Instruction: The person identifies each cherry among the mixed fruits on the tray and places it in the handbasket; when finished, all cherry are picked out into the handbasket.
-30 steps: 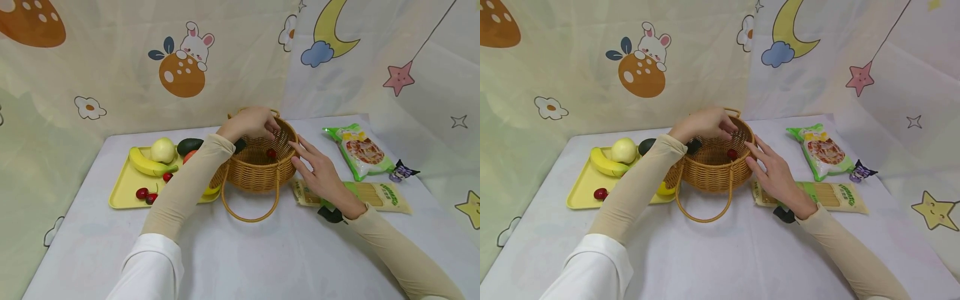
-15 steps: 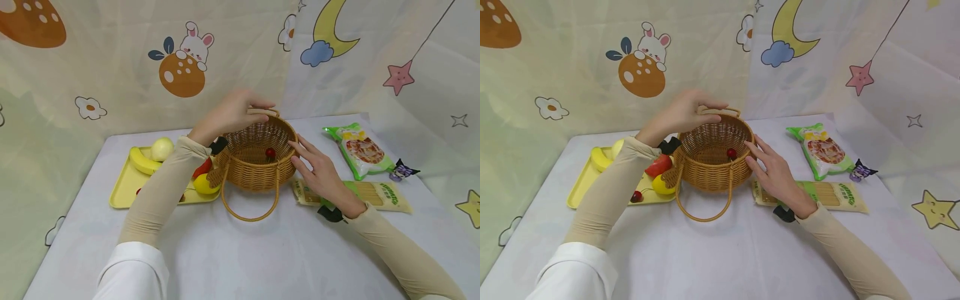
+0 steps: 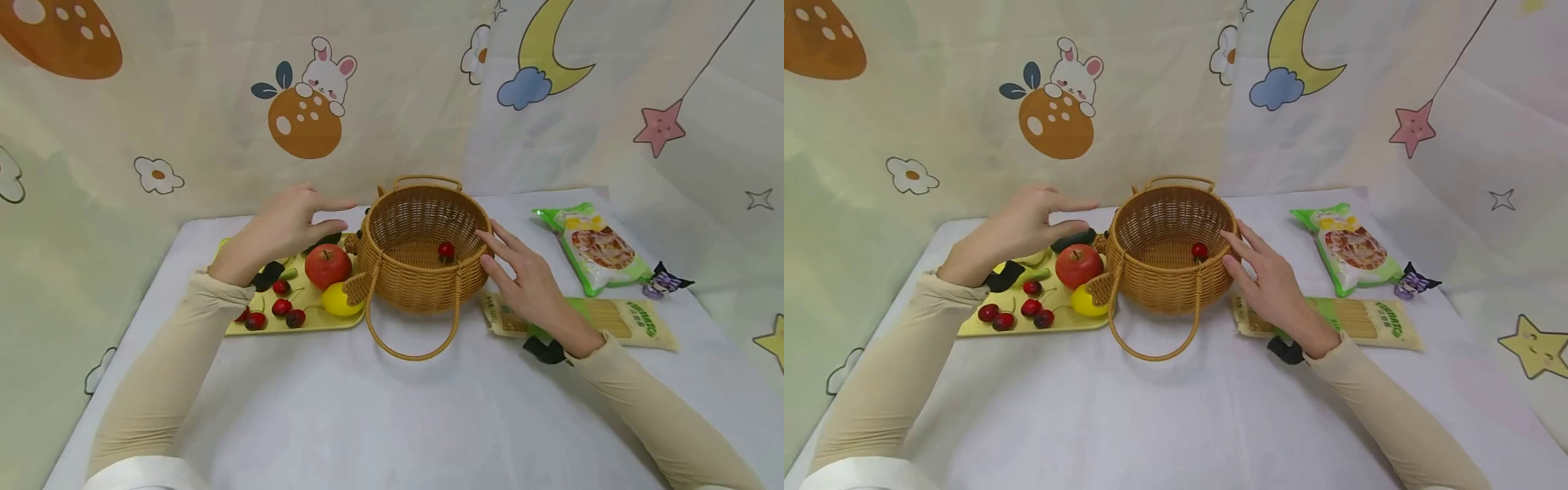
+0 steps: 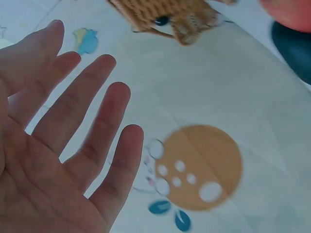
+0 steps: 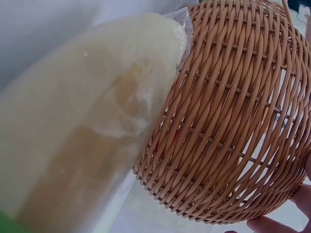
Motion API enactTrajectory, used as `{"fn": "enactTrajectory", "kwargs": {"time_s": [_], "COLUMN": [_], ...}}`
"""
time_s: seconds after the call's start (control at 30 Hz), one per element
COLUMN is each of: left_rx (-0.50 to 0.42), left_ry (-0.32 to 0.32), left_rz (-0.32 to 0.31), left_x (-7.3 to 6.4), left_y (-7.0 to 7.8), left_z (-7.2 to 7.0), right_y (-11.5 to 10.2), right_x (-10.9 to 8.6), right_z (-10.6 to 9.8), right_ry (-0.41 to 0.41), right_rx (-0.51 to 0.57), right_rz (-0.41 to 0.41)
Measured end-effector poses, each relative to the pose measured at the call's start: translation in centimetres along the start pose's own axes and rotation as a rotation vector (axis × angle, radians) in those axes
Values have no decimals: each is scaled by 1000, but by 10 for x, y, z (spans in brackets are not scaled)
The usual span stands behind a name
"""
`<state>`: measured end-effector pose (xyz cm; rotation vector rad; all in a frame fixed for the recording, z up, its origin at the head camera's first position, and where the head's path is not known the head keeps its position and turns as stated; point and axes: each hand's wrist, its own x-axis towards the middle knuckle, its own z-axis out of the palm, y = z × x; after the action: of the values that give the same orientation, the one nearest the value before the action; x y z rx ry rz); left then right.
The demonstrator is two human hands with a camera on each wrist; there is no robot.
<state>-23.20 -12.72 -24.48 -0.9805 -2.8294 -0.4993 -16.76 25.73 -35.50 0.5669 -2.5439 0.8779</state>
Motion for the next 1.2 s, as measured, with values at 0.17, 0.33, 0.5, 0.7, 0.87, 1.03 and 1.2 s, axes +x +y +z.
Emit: {"fn": "enactTrajectory", "kwargs": {"time_s": [0.17, 0.33, 0.5, 0.7, 0.87, 1.03, 1.2], "left_rx": [37, 48, 40, 0, -22, -25, -29], "left_ry": [-12, -38, -58, -100, -149, -183, -193], "left_rz": [-120, -208, -252, -336, -418, -451, -458], "left_x": [-36, -66, -96, -127, -148, -161, -167], "left_y": [-20, -40, -62, -81, -94, -102, -108], "left_z": [-4, -1, 6, 16, 25, 34, 41], "right_y": [1, 0, -1, -2, -3, -4, -5], "right_x": [-1, -1, -1, 2, 5, 3, 2], "right_z": [-4, -7, -8, -8, -7, -5, -4], "right_ry": [16, 16, 8, 7, -5, -17, -24], "right_rx": [-5, 4, 4, 3, 5, 19, 28], "right_rz": [-5, 3, 4, -6, -3, 14, 23]}}
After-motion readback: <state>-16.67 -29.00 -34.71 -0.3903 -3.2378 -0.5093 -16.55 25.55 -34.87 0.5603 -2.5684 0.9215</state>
